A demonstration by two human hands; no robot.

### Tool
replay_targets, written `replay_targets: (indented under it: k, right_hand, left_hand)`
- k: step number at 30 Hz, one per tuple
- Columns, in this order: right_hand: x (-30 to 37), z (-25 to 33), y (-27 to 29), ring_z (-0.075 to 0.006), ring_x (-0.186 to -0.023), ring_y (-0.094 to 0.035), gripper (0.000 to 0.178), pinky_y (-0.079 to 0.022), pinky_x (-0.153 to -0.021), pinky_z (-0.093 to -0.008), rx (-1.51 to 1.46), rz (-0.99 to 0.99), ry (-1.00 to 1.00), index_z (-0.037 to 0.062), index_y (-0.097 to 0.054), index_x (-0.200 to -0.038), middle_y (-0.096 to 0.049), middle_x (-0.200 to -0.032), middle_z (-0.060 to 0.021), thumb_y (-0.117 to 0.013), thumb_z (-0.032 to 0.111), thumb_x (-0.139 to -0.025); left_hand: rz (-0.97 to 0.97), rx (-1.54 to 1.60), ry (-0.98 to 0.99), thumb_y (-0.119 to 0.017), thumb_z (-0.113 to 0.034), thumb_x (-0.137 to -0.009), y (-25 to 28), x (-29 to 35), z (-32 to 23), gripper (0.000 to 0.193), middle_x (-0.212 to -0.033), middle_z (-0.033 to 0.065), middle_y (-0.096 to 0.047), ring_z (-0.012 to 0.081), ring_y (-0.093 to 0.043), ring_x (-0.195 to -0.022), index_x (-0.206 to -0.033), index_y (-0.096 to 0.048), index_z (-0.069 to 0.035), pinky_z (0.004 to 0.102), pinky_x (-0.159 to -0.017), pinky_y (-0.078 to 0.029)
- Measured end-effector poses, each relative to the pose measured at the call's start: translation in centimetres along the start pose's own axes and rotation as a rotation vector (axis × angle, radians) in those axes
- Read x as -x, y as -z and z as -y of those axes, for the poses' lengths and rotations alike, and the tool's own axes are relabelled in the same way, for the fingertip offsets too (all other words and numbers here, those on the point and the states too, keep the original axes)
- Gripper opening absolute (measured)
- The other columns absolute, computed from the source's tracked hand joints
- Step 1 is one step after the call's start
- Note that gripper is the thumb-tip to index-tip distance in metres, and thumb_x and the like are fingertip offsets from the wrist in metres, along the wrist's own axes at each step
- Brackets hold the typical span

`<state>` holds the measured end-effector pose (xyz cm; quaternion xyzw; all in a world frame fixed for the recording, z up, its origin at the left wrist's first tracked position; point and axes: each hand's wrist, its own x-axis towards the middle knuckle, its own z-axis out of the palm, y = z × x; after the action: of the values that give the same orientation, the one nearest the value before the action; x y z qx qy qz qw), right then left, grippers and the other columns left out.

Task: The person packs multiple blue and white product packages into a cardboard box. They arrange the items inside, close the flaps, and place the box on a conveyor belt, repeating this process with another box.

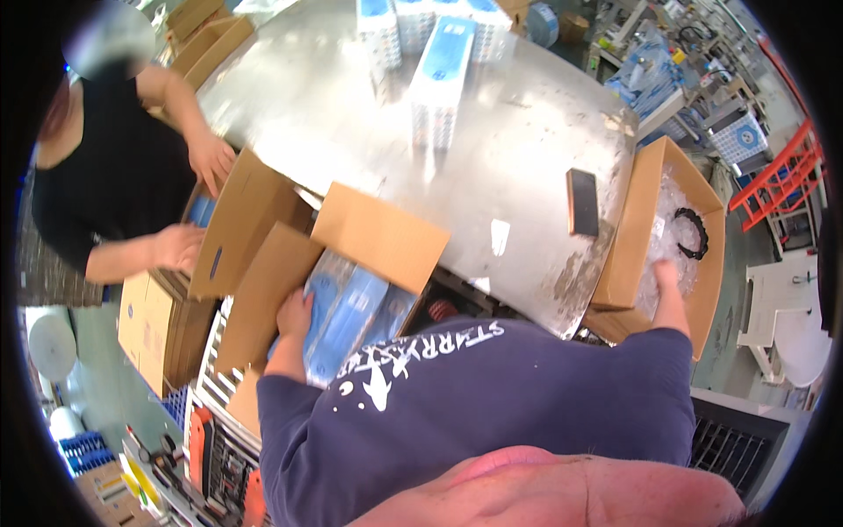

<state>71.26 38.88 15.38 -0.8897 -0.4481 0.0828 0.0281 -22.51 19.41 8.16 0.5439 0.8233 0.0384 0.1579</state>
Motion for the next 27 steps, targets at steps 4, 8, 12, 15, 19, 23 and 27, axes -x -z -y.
replay_targets:
  k: [4,8,12,15,19,23,27]
  right_hand:
    - [9.7,6.2,-0.6,-0.0318,-0.091,-0.063,0.052,-0.055,-0.052,-0.0447,-0.053,0.622,-0.106,0.0021,-0.051,-0.127,-0.06,-0.115,-0.0153,-0.062,0.023,-0.081]
    - [8.2,6.4,-3.0,-0.032,-0.089,-0.064,0.049,-0.055,-0.052,-0.0445,-0.038,0.697,-0.154,0.0014,-0.053,-0.124,-0.061,-0.113,-0.0158,-0.062,0.023,-0.081]
    - [8.1,5.3,-4.2,-0.0321,-0.088,-0.064,0.046,-0.055,-0.053,-0.0442,-0.057,0.744,-0.211,0.0007,-0.054,-0.121,-0.062,-0.11,-0.0163,-0.061,0.022,-0.081]
    - [7.8,4.9,-4.3,-0.0322,-0.086,-0.064,0.043,-0.055,-0.053,-0.044,-0.068,0.751,-0.231,0.0002,-0.055,-0.118,-0.063,-0.108,-0.0167,-0.061,0.022,-0.081]
    - [8.0,5.2,-4.5,-0.0324,-0.084,-0.065,0.04,-0.055,-0.053,-0.0437,-0.064,0.757,-0.245,-0.0005,-0.057,-0.115,-0.064,-0.106,-0.0172,-0.061,0.021,-0.082]
    - [7.4,5.4,-4.4,-0.0326,-0.083,-0.065,0.037,-0.055,-0.053,-0.0435,-0.066,0.742,-0.243,-0.0012,-0.059,-0.112,-0.064,-0.103,-0.0177,-0.06,0.021,-0.082]
    - [6.1,6.1,-3.6,-0.0328,-0.081,-0.066,0.035,-0.055,-0.054,-0.0432,-0.094,0.694,-0.244,-0.0018,-0.06,-0.109,-0.065,-0.101,-0.0182,-0.059,0.02,-0.082]
  left_hand:
    - [0.201,-0.181,0.045,-0.062,-0.05,-0.08,2.9,4.6,-5.8,0.085,-0.15,0.023,-0.018,0.0412,-0.017,-0.139,-0.145,-0.027,-0.009,0.0622,-0.105,-0.021]
    - [0.158,-0.655,-0.072,-0.064,-0.057,-0.074,-5.0,8.4,-2.6,0.108,-0.153,0.0211,0.017,0.0461,0.018,-0.138,-0.149,-0.003,-0.009,0.0785,-0.096,-0.003]
    - [0.568,-0.37,0.192,-0.06,-0.06,-0.077,-3.5,5.2,-6.9,0.107,-0.152,0.0218,0.018,0.049,0.019,-0.137,-0.149,0.001,-0.009,0.0805,-0.093,-0.006]
    - [0.615,-0.339,0.263,-0.054,-0.058,-0.082,-3.7,4.6,-8.0,0.099,-0.152,0.0225,0.017,0.0502,0.016,-0.137,-0.15,0.0,-0.011,0.081,-0.091,-0.013]
    - [0.534,-0.54,0.066,-0.054,-0.051,-0.084,-7.7,7.5,-2.3,0.092,-0.153,0.0229,0.011,0.0531,0.007,-0.137,-0.15,-0.003,-0.012,0.0807,-0.087,-0.022]
    - [0.228,-0.636,-0.043,-0.057,-0.044,-0.084,-10.1,7.5,-1.4,0.088,-0.153,0.0234,0.006,0.0556,0.003,-0.136,-0.15,-0.005,-0.015,0.0796,-0.086,-0.026]
    - [0.316,-0.551,-0.107,-0.067,-0.036,-0.077,-10.5,6.7,-0.4,0.098,-0.153,0.0234,0.004,0.0532,0.002,-0.137,-0.15,-0.004,-0.022,0.0783,-0.088,-0.028]
